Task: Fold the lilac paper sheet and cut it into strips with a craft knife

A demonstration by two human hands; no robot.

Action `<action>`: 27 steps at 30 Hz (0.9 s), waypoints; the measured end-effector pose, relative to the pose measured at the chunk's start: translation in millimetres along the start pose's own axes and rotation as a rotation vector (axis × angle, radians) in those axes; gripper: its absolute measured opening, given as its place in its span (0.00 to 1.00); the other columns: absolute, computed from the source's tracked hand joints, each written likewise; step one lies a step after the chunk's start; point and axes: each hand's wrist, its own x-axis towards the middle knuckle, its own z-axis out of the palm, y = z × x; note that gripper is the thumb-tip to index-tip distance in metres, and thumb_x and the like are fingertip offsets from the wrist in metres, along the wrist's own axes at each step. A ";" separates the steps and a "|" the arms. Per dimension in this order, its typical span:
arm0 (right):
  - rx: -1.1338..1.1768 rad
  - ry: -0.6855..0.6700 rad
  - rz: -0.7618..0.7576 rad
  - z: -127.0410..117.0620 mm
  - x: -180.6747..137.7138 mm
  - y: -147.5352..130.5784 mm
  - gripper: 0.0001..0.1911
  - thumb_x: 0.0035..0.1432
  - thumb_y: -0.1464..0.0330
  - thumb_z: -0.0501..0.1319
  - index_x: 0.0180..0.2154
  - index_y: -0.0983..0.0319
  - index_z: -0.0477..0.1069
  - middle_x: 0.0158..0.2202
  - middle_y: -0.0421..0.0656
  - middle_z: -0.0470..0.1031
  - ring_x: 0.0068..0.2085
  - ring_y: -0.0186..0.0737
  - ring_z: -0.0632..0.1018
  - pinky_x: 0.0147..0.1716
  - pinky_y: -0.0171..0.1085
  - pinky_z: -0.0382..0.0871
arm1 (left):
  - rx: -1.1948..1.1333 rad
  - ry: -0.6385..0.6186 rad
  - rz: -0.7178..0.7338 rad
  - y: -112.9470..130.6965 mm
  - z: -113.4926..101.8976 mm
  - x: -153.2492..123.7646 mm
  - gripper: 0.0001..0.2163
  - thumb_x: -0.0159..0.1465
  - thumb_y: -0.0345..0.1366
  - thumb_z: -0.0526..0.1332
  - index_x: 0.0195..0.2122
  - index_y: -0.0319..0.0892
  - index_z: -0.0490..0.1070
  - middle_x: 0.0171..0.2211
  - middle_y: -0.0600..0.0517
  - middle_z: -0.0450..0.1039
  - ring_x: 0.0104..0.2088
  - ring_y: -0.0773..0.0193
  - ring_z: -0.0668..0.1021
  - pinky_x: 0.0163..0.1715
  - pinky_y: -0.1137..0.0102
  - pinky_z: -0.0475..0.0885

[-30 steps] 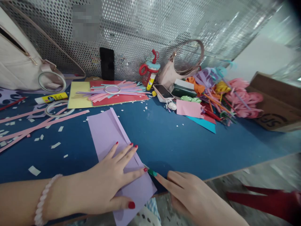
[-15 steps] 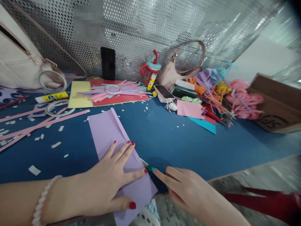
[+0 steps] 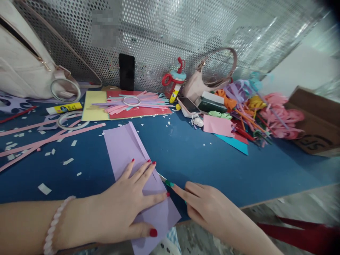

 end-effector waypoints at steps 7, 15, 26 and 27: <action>-0.060 0.024 -0.043 -1.0 13.4 1.9 0.25 0.56 0.79 0.55 0.56 0.68 0.64 0.31 0.41 0.69 0.28 0.36 0.71 0.26 0.36 0.62 | -0.004 0.058 0.026 -2.6 4.5 -2.0 0.30 0.62 0.53 0.60 0.65 0.57 0.56 0.68 0.34 0.37 0.64 0.23 0.48 0.50 0.26 0.48; -0.046 0.019 -0.037 -1.7 18.7 4.2 0.25 0.55 0.80 0.55 0.55 0.69 0.66 0.31 0.42 0.70 0.28 0.38 0.73 0.25 0.37 0.62 | 0.052 0.048 0.036 -1.6 1.3 -0.7 0.30 0.64 0.56 0.56 0.65 0.55 0.55 0.68 0.34 0.40 0.65 0.27 0.49 0.51 0.28 0.49; -0.039 -0.025 -0.037 -4.2 22.5 6.2 0.27 0.54 0.80 0.54 0.56 0.68 0.65 0.31 0.41 0.69 0.28 0.37 0.72 0.25 0.37 0.61 | 0.217 0.079 0.012 -56.3 -18.1 -0.5 0.30 0.68 0.56 0.48 0.67 0.48 0.50 0.68 0.39 0.44 0.67 0.41 0.50 0.59 0.37 0.44; -0.036 -0.028 -0.034 -4.4 22.8 5.8 0.27 0.54 0.81 0.53 0.56 0.67 0.65 0.31 0.41 0.69 0.28 0.37 0.72 0.25 0.37 0.62 | 0.221 0.070 0.018 -55.2 -16.9 -1.8 0.29 0.68 0.56 0.50 0.67 0.52 0.50 0.68 0.39 0.41 0.67 0.40 0.49 0.58 0.35 0.45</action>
